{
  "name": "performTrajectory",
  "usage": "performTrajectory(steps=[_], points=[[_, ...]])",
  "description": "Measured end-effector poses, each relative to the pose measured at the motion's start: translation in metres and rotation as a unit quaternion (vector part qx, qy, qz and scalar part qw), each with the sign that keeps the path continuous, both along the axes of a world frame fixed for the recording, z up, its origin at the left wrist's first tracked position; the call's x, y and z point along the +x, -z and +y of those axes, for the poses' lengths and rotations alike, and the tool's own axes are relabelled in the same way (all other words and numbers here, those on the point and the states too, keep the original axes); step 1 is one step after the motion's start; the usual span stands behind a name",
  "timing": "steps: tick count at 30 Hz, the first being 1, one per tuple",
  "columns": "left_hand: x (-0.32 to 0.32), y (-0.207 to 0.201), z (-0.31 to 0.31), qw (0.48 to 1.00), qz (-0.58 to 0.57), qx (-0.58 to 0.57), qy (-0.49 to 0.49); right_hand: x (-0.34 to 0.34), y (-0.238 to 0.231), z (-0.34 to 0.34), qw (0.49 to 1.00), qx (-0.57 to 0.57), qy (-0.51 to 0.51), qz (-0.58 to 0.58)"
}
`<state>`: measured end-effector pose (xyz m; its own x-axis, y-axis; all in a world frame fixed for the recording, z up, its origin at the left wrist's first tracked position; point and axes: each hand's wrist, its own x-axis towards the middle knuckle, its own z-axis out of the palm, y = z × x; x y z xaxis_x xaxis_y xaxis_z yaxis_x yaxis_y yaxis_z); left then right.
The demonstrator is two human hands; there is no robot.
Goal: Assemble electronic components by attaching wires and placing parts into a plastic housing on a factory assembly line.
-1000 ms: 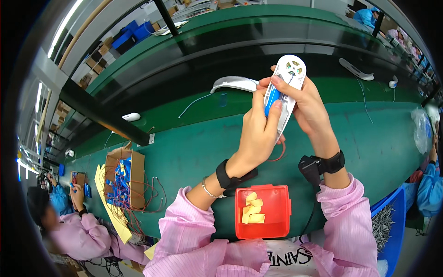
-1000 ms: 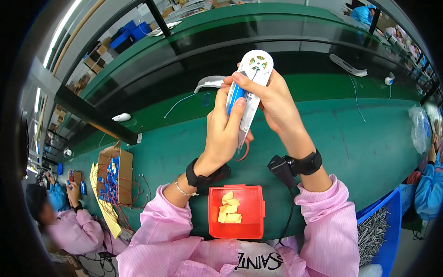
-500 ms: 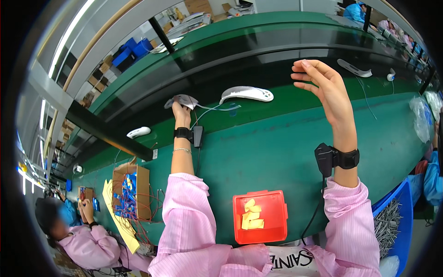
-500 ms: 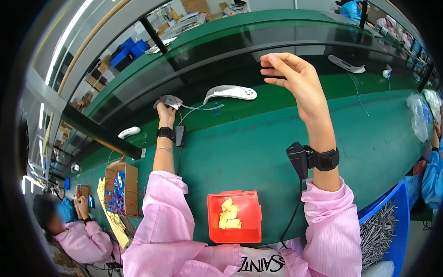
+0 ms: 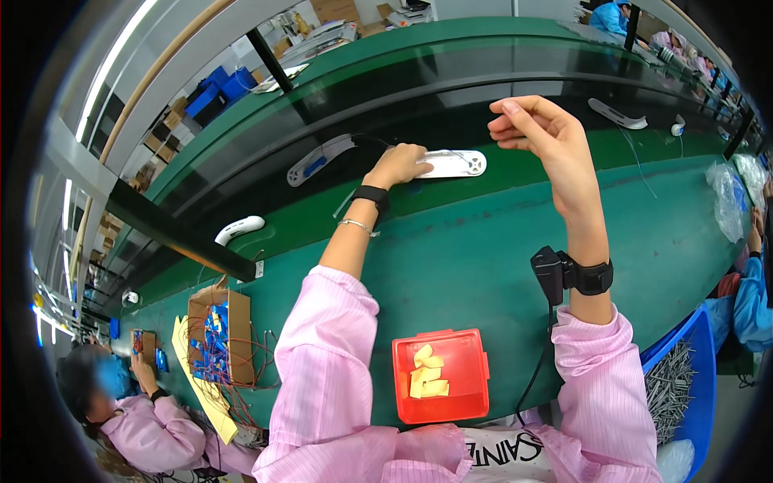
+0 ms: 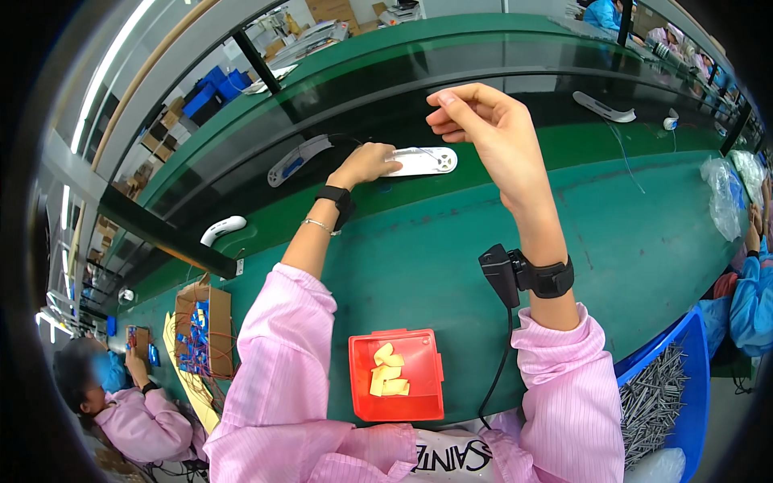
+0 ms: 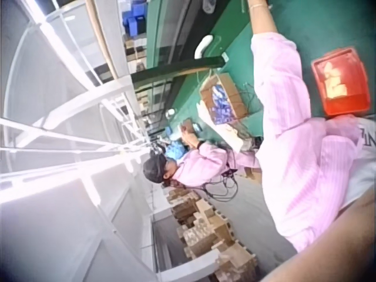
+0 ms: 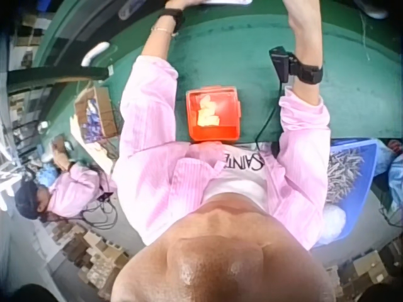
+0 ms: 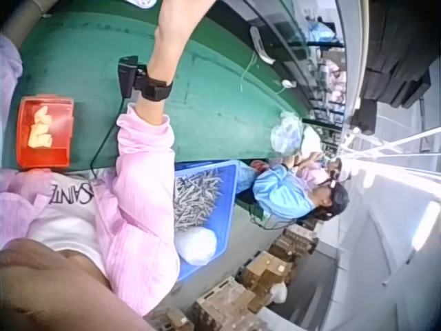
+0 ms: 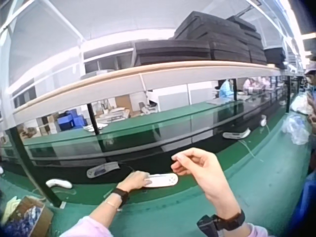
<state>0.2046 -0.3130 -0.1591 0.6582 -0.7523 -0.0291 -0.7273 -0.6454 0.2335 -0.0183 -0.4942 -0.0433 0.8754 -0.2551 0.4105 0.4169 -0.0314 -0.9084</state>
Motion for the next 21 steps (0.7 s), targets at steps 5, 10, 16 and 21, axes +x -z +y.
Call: performTrajectory(steps=[5,10,16,21], points=[[-0.079,-0.047,0.047,0.973,-0.003,-0.219,-0.068,0.001,-0.003,0.003,1.000,-0.005,0.012,-0.017],[-0.201,-0.076,0.128,0.922,0.202,-0.227,-0.241,0.006,0.005,0.003,0.999,-0.040,0.020,-0.015],[-0.289,-0.025,0.196,0.950,0.055,-0.157,-0.266,0.006,0.009,0.014,0.996,-0.078,-0.030,0.011],[-0.264,-0.055,0.291,0.895,-0.097,-0.232,-0.369,0.010,0.013,0.019,0.994,-0.103,-0.023,0.042]])
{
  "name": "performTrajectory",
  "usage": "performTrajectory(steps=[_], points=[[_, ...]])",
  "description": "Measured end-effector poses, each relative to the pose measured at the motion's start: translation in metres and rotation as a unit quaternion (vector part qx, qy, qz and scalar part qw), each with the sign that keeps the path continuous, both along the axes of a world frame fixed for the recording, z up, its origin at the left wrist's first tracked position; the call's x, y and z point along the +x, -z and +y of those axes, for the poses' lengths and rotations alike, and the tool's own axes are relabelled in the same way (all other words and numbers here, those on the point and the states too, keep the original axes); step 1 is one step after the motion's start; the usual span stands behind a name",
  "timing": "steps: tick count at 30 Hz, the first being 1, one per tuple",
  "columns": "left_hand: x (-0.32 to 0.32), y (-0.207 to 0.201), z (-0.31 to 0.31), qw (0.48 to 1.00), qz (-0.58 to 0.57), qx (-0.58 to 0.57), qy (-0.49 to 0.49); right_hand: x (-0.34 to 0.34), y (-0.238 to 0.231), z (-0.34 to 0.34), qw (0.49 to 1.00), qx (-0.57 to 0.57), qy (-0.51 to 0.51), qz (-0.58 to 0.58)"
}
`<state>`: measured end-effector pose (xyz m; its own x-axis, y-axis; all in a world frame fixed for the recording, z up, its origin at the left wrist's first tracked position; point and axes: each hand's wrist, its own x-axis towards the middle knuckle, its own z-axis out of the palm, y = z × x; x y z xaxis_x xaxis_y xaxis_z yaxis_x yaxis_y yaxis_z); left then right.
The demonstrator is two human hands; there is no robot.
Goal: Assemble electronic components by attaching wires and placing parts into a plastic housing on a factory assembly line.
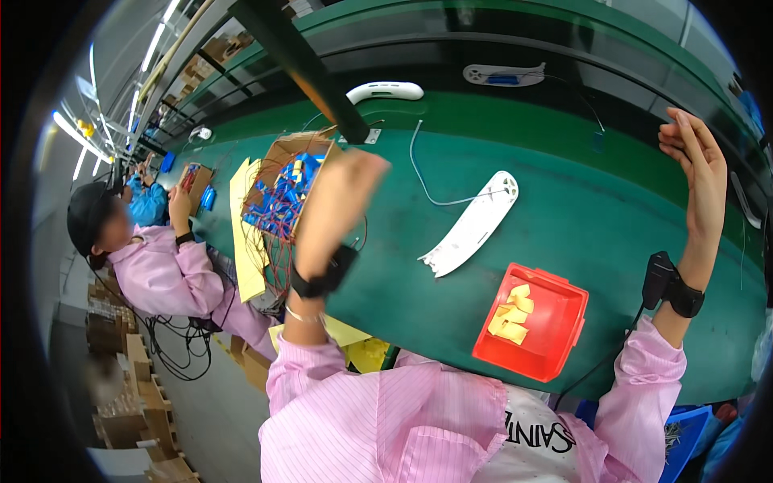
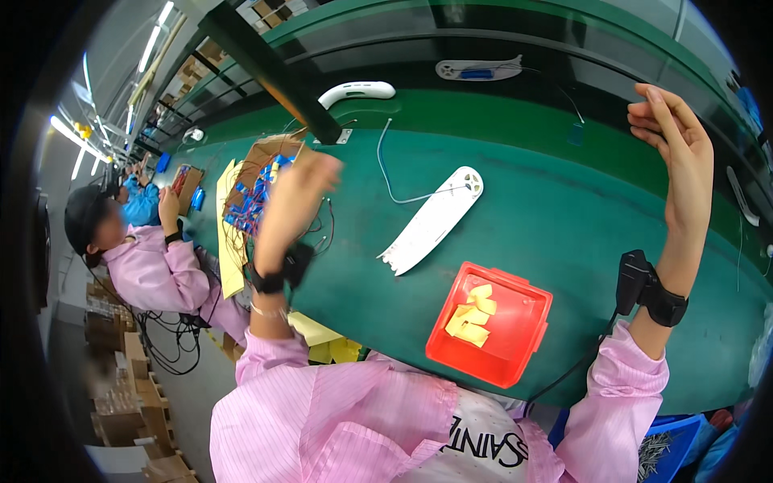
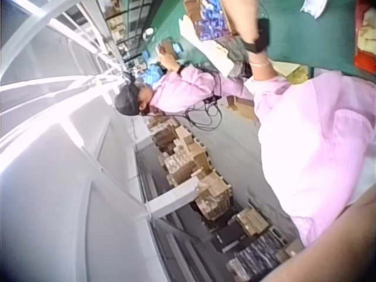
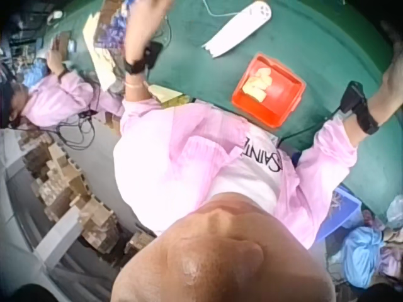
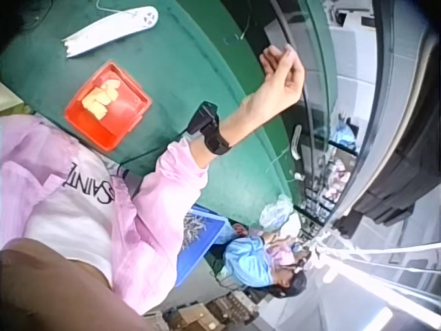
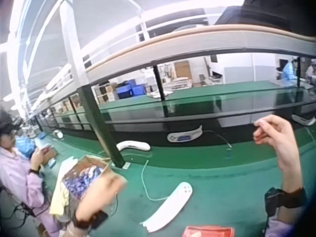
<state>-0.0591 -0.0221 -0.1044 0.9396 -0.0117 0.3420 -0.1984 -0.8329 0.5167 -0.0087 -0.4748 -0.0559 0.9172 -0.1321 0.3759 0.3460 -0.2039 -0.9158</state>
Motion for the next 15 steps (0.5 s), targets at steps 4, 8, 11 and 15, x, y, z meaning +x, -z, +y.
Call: performTrajectory(steps=[4,8,11,15], points=[[0.064,0.001,0.137,0.914,0.093,0.284,-0.276,-0.001,-0.004,0.005,1.000,-0.007,-0.006,0.009],[0.099,0.022,0.185,0.931,0.173,0.228,-0.226,-0.003,-0.007,0.010,1.000,-0.001,-0.023,0.001],[0.082,0.010,0.162,0.962,0.080,0.182,-0.185,-0.004,-0.006,0.012,1.000,0.004,-0.025,0.002],[0.036,-0.058,0.056,0.975,-0.017,0.084,-0.207,-0.006,-0.002,0.023,0.999,-0.007,-0.037,0.012]])
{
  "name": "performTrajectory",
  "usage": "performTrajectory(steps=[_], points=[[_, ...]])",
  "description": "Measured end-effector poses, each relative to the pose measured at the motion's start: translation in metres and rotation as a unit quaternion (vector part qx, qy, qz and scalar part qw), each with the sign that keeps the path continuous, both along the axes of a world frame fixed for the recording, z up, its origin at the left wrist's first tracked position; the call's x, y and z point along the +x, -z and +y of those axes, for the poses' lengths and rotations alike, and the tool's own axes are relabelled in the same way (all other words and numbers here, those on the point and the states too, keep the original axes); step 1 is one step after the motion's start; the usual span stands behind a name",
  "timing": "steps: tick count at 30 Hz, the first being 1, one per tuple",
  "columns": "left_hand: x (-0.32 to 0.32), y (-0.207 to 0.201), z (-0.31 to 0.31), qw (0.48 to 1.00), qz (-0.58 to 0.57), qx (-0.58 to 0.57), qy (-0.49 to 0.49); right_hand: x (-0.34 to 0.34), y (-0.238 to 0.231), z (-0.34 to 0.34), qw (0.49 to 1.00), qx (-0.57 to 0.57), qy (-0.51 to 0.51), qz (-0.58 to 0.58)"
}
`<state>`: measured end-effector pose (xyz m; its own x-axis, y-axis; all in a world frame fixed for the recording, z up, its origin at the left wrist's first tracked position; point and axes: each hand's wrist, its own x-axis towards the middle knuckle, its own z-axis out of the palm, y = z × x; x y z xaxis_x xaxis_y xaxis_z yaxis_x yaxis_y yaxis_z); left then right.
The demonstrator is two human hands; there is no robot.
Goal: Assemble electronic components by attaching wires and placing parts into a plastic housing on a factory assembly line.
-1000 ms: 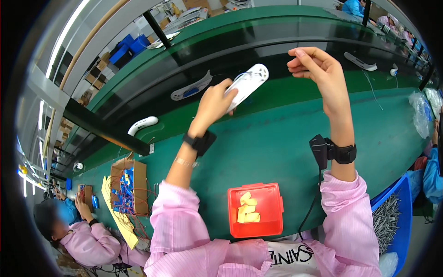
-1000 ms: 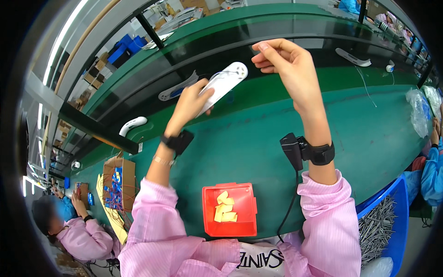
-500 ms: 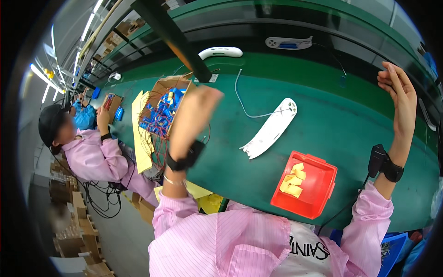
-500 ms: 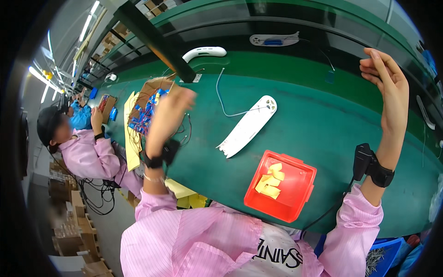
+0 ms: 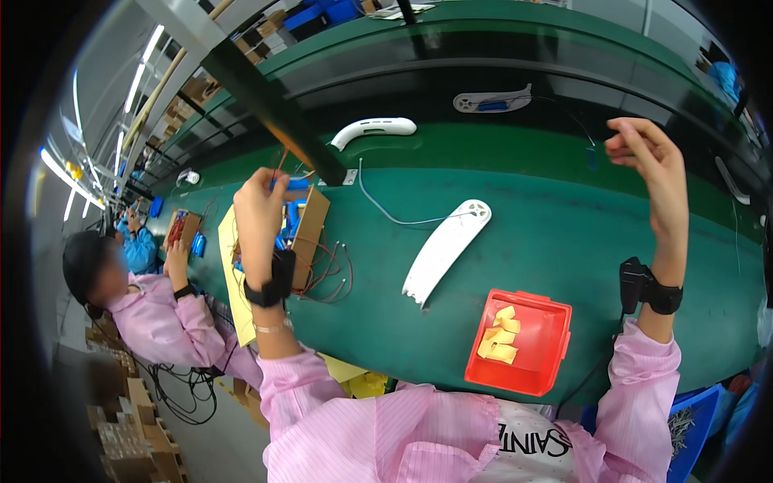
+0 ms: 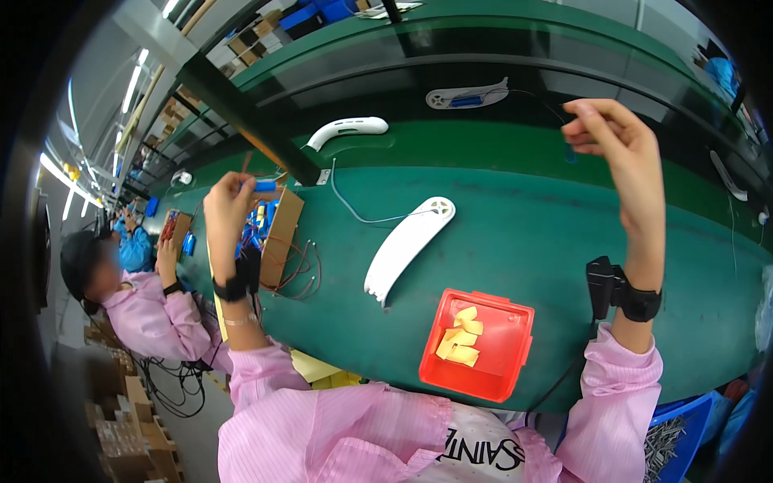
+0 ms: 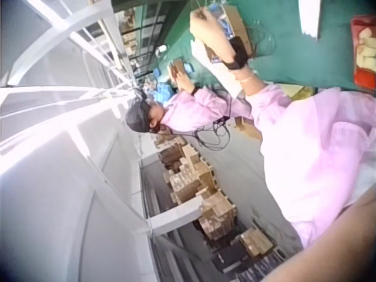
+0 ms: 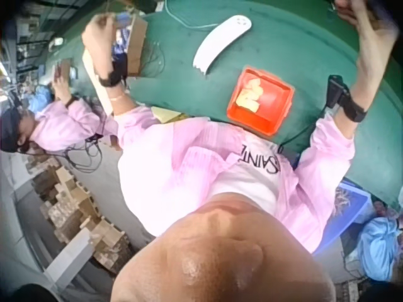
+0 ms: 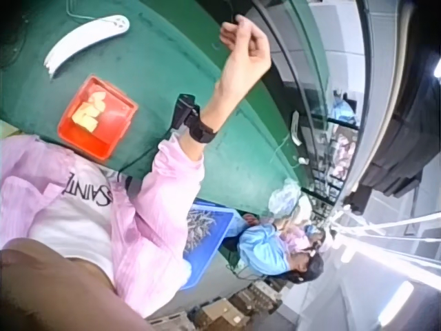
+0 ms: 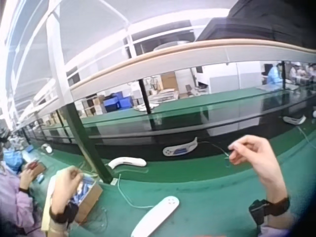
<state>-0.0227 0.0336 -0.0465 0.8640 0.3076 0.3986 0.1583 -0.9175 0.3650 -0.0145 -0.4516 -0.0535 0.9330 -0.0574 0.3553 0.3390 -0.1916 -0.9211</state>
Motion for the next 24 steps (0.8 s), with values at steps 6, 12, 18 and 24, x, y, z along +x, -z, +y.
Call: performTrajectory(steps=[6,12,18,24], points=[[-0.017,0.010,-0.156,0.857,-0.255,-0.315,0.317,-0.009,0.015,0.050,0.985,-0.046,-0.157,0.047],[-0.003,0.029,-0.248,0.732,-0.239,-0.421,0.480,-0.021,0.004,0.068,0.963,0.193,-0.183,0.032],[0.019,0.012,-0.257,0.842,-0.224,-0.095,0.482,-0.006,0.009,0.040,0.975,0.177,-0.114,-0.070],[0.020,0.010,-0.275,0.806,-0.267,-0.254,0.463,-0.012,0.007,0.050,0.980,0.151,-0.117,-0.046]])
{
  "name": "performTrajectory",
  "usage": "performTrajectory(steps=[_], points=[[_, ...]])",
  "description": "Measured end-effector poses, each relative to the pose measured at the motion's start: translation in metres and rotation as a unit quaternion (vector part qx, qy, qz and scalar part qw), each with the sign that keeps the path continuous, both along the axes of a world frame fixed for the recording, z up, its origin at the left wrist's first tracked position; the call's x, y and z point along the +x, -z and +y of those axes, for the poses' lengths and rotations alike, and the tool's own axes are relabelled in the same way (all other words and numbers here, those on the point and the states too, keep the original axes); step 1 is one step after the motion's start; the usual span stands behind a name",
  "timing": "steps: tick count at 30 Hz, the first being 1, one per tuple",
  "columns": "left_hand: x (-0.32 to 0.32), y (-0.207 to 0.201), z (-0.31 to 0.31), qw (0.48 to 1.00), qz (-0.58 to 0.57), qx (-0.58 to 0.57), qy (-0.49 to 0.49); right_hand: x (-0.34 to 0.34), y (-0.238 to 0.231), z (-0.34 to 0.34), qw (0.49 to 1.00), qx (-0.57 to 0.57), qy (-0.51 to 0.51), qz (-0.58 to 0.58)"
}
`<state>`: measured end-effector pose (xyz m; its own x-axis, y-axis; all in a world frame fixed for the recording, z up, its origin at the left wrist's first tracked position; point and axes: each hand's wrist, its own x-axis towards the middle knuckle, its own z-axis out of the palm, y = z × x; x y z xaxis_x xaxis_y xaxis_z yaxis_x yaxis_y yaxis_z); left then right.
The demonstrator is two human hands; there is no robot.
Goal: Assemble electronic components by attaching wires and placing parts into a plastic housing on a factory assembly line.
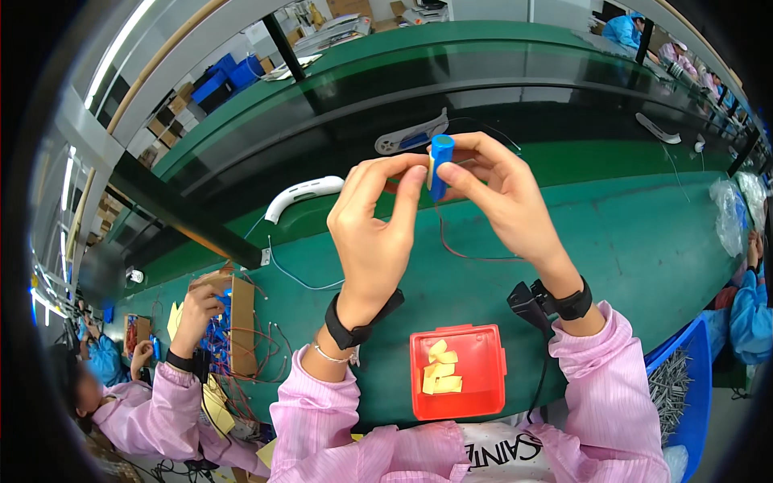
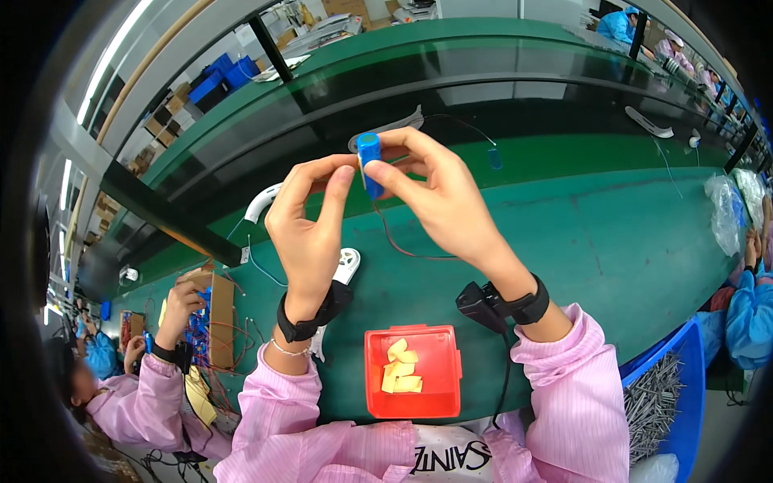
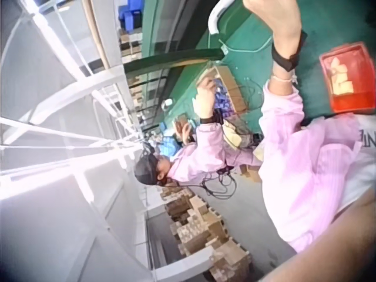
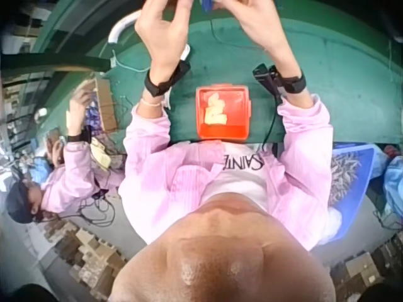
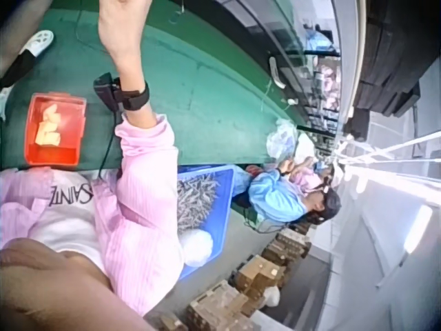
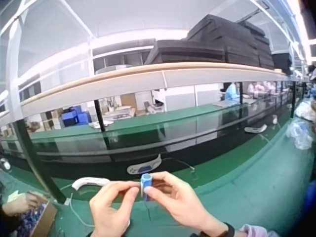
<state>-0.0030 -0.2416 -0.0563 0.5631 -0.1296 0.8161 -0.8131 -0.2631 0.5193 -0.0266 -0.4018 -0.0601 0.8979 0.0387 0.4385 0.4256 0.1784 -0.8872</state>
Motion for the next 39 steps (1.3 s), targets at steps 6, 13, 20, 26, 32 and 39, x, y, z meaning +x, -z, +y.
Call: performTrajectory(steps=[6,13,20,26,32,39], points=[[0.002,0.006,-0.002,0.998,0.045,-0.049,-0.002,0.001,0.003,0.004,0.997,-0.051,0.047,-0.027],[0.001,0.006,0.002,0.991,0.118,-0.053,0.019,0.002,0.009,0.007,0.994,-0.060,0.080,-0.044],[0.003,0.011,-0.004,0.997,0.049,-0.043,-0.034,0.002,0.014,0.014,0.995,-0.044,0.086,-0.031],[0.008,0.011,0.002,0.957,0.233,-0.130,0.110,0.005,0.013,0.011,0.999,0.006,0.031,0.005],[0.014,0.013,0.011,0.881,0.351,-0.215,0.233,0.007,0.011,0.005,0.998,0.035,-0.021,0.049],[0.014,0.007,0.013,0.909,0.321,-0.166,0.207,0.006,0.004,-0.002,0.998,0.011,-0.054,0.040]])
